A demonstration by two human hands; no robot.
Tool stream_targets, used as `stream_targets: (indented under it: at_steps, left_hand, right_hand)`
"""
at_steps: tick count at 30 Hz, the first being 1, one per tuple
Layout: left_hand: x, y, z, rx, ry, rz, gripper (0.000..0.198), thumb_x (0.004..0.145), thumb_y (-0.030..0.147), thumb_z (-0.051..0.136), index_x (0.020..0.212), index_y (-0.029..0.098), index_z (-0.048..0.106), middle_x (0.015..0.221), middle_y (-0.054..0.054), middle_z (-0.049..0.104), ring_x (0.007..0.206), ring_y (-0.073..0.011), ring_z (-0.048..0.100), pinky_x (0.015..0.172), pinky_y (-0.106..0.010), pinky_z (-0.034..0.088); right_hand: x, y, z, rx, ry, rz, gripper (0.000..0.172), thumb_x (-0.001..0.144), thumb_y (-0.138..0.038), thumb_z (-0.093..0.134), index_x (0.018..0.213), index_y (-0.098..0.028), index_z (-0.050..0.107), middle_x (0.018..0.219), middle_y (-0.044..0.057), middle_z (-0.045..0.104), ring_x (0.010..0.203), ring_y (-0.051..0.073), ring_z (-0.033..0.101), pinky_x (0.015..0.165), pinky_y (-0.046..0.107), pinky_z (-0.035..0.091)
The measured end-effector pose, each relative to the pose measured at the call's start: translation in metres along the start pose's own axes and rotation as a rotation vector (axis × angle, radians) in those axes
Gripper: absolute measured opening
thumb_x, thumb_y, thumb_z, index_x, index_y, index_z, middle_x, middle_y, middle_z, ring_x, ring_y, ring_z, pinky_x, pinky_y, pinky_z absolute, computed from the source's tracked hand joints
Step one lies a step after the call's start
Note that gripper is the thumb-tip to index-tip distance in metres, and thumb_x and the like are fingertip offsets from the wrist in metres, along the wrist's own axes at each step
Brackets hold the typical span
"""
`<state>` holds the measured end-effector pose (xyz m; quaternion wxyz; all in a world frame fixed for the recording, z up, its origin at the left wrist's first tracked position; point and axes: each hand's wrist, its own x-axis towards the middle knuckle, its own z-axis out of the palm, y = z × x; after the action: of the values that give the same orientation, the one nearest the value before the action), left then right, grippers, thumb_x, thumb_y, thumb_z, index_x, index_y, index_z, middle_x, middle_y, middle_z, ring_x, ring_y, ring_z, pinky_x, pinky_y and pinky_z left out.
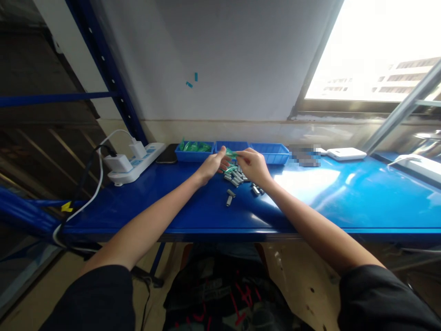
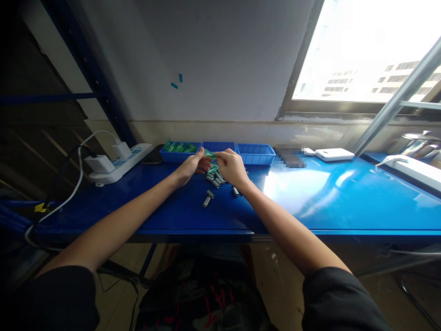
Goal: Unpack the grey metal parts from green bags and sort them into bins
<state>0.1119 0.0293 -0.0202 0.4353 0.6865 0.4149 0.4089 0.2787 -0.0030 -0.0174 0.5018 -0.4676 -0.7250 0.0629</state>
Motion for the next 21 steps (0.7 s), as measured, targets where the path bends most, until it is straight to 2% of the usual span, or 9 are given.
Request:
stream_targets:
  at_steps: [2, 5, 7, 9, 12, 14, 17, 19, 21]
  left_hand:
    - [0.002, 0.001, -0.002, -0.153, -0.001, -0.136, 0.057, 0.085, 0.067, 0.041, 0.079, 0.015, 0.064, 0.074, -0.007, 0.066, 0.06, -0.0142, 0.059, 0.055, -0.024, 0.044]
    - [0.002, 0.002, -0.005, -0.139, 0.083, -0.106, 0.037, 0.085, 0.052, 0.052, 0.078, 0.017, 0.058, 0.067, -0.002, 0.061, 0.056, -0.0123, 0.056, 0.053, -0.023, 0.041]
    - [0.0, 0.001, -0.006, 0.038, 0.161, 0.042, 0.024, 0.086, 0.042, 0.053, 0.082, 0.018, 0.057, 0.065, 0.0, 0.058, 0.058, -0.0129, 0.055, 0.057, -0.023, 0.043]
    - [-0.003, 0.001, -0.005, 0.281, 0.192, 0.264, 0.018, 0.087, 0.036, 0.052, 0.088, 0.018, 0.058, 0.072, -0.001, 0.06, 0.067, -0.0148, 0.058, 0.065, -0.026, 0.045]
    - [-0.006, 0.0, -0.003, 0.553, 0.098, 0.555, 0.017, 0.087, 0.03, 0.052, 0.097, 0.018, 0.061, 0.092, -0.006, 0.062, 0.087, -0.0181, 0.059, 0.08, -0.029, 0.046]
    - [-0.008, 0.0, -0.001, 0.622, 0.018, 0.646, 0.019, 0.087, 0.027, 0.052, 0.101, 0.019, 0.062, 0.1, -0.007, 0.061, 0.096, -0.0199, 0.058, 0.088, -0.032, 0.044]
    - [-0.008, 0.001, 0.002, 0.564, -0.012, 0.603, 0.026, 0.084, 0.035, 0.059, 0.103, 0.018, 0.063, 0.105, -0.009, 0.061, 0.101, -0.0219, 0.057, 0.093, -0.034, 0.043]
    - [-0.008, 0.002, 0.004, 0.373, -0.011, 0.416, 0.034, 0.086, 0.047, 0.056, 0.101, 0.017, 0.063, 0.1, -0.009, 0.062, 0.094, -0.0211, 0.06, 0.085, -0.033, 0.048]
    - [-0.007, 0.003, 0.006, 0.103, -0.021, 0.172, 0.043, 0.089, 0.055, 0.045, 0.098, 0.016, 0.061, 0.09, -0.009, 0.064, 0.079, -0.0187, 0.062, 0.071, -0.03, 0.05]
  right_hand:
    - [-0.002, -0.002, 0.003, -0.027, -0.032, -0.075, 0.03, 0.082, -0.018, 0.05, 0.097, -0.022, 0.076, 0.085, 0.005, 0.064, 0.076, 0.016, 0.057, 0.074, 0.029, 0.048]
    - [-0.003, -0.002, 0.007, -0.003, -0.087, -0.051, 0.033, 0.079, -0.014, 0.051, 0.101, -0.02, 0.075, 0.099, 0.007, 0.063, 0.085, 0.017, 0.06, 0.078, 0.028, 0.048]
    - [-0.001, 0.0, 0.007, 0.052, -0.128, 0.082, 0.028, 0.078, -0.017, 0.055, 0.099, -0.016, 0.074, 0.102, 0.009, 0.062, 0.087, 0.018, 0.06, 0.079, 0.029, 0.048]
    - [0.001, 0.001, 0.006, 0.189, -0.178, 0.281, 0.026, 0.082, -0.03, 0.057, 0.094, -0.013, 0.072, 0.096, 0.01, 0.064, 0.082, 0.018, 0.061, 0.076, 0.03, 0.049]
    - [0.003, 0.002, 0.002, 0.509, -0.213, 0.528, 0.043, 0.084, -0.054, 0.053, 0.083, -0.013, 0.067, 0.079, 0.008, 0.065, 0.07, 0.017, 0.061, 0.065, 0.028, 0.049]
    - [0.004, 0.002, -0.001, 0.623, -0.188, 0.576, 0.041, 0.083, -0.055, 0.054, 0.078, -0.015, 0.063, 0.071, 0.006, 0.063, 0.064, 0.016, 0.06, 0.06, 0.027, 0.048]
    - [0.004, 0.001, -0.003, 0.452, -0.127, 0.438, 0.028, 0.084, -0.04, 0.055, 0.079, -0.015, 0.066, 0.064, 0.002, 0.059, 0.061, 0.015, 0.057, 0.059, 0.025, 0.046]
    - [0.002, 0.001, -0.003, 0.206, -0.085, 0.217, 0.025, 0.085, -0.031, 0.051, 0.091, -0.016, 0.071, 0.069, 0.003, 0.059, 0.067, 0.015, 0.057, 0.065, 0.026, 0.046]
    - [-0.001, 0.001, -0.001, 0.003, -0.082, -0.025, 0.03, 0.086, -0.023, 0.048, 0.103, -0.019, 0.072, 0.081, 0.005, 0.061, 0.076, 0.016, 0.057, 0.074, 0.028, 0.047]
